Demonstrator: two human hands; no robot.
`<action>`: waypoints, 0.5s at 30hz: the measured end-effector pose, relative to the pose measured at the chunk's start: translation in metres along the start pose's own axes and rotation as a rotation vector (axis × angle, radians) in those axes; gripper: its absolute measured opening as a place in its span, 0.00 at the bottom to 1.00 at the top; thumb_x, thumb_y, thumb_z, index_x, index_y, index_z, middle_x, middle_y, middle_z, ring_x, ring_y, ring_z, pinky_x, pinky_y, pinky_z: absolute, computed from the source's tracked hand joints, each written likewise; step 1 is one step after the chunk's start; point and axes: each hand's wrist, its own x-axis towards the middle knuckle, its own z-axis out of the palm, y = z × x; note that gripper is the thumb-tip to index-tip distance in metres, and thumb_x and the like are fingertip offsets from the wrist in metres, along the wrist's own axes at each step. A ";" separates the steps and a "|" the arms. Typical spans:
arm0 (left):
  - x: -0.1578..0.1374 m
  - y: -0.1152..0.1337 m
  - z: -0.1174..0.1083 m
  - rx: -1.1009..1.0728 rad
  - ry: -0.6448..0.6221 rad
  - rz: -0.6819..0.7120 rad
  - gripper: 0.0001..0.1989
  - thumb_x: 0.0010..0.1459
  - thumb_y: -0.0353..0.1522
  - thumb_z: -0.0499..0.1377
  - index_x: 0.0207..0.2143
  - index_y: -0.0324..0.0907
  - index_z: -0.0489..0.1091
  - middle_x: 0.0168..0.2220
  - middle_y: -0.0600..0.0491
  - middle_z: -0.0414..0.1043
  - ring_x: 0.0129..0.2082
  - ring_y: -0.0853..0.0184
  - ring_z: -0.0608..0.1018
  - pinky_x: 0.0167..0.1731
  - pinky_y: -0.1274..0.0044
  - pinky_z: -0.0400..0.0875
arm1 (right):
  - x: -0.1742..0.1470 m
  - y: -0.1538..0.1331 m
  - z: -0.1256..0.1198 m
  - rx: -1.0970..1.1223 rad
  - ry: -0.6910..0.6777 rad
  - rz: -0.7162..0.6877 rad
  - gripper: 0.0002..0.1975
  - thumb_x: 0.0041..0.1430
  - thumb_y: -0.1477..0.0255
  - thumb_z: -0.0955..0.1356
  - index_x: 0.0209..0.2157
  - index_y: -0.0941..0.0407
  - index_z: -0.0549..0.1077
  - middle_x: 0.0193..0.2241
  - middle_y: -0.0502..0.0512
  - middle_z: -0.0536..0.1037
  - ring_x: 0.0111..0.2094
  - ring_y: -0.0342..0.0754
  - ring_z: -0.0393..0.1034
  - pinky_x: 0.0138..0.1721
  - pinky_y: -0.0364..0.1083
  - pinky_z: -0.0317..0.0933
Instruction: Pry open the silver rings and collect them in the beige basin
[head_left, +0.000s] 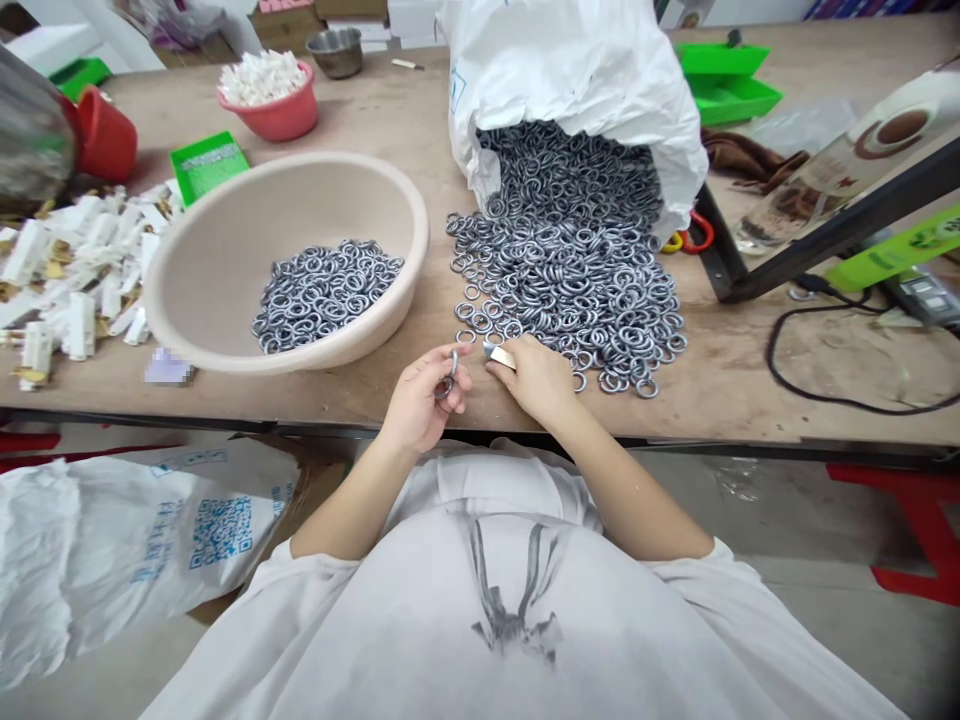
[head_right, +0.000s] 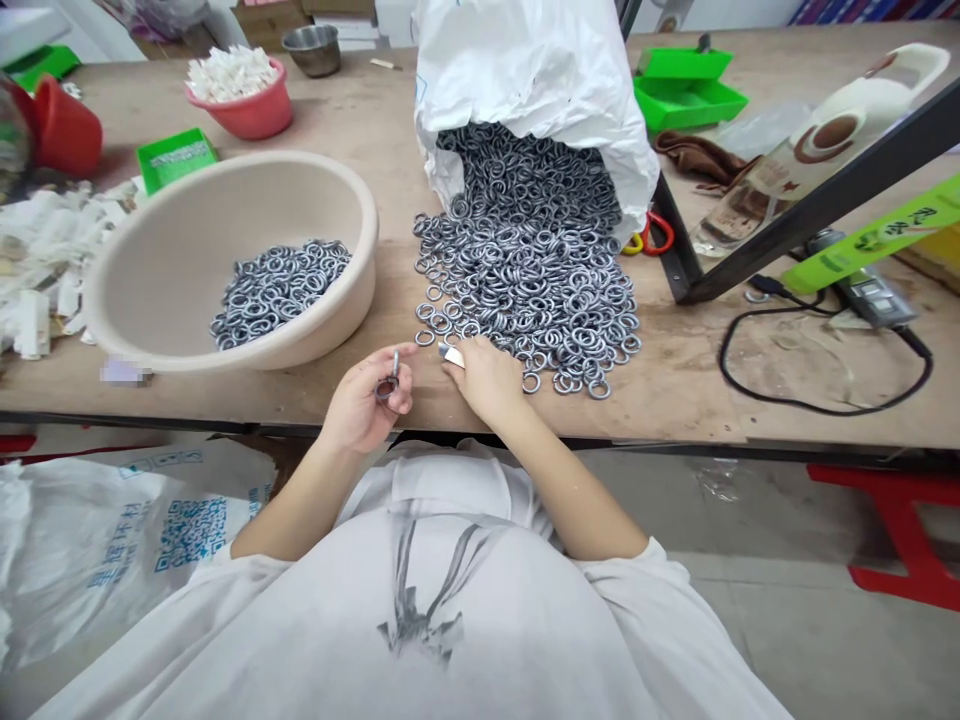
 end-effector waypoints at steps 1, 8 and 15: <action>0.002 0.002 -0.004 -0.012 0.029 0.011 0.15 0.50 0.31 0.60 0.42 0.40 0.71 0.23 0.58 0.70 0.16 0.77 0.62 0.17 0.82 0.60 | 0.000 -0.003 0.001 -0.034 -0.015 0.006 0.15 0.67 0.61 0.65 0.48 0.52 0.76 0.45 0.60 0.78 0.41 0.56 0.74 0.33 0.47 0.55; 0.012 -0.008 -0.009 0.118 0.054 0.001 0.11 0.50 0.39 0.61 0.32 0.40 0.68 0.25 0.57 0.66 0.18 0.76 0.61 0.17 0.81 0.49 | -0.001 0.002 0.000 0.010 -0.022 0.043 0.13 0.69 0.66 0.62 0.45 0.58 0.74 0.45 0.65 0.77 0.41 0.56 0.73 0.36 0.48 0.56; 0.016 -0.017 -0.005 1.046 -0.127 0.532 0.10 0.60 0.39 0.61 0.38 0.43 0.75 0.33 0.53 0.75 0.31 0.69 0.71 0.36 0.76 0.62 | -0.011 0.017 -0.006 0.885 -0.191 -0.167 0.18 0.65 0.56 0.62 0.27 0.54 0.64 0.25 0.47 0.65 0.29 0.44 0.59 0.34 0.45 0.55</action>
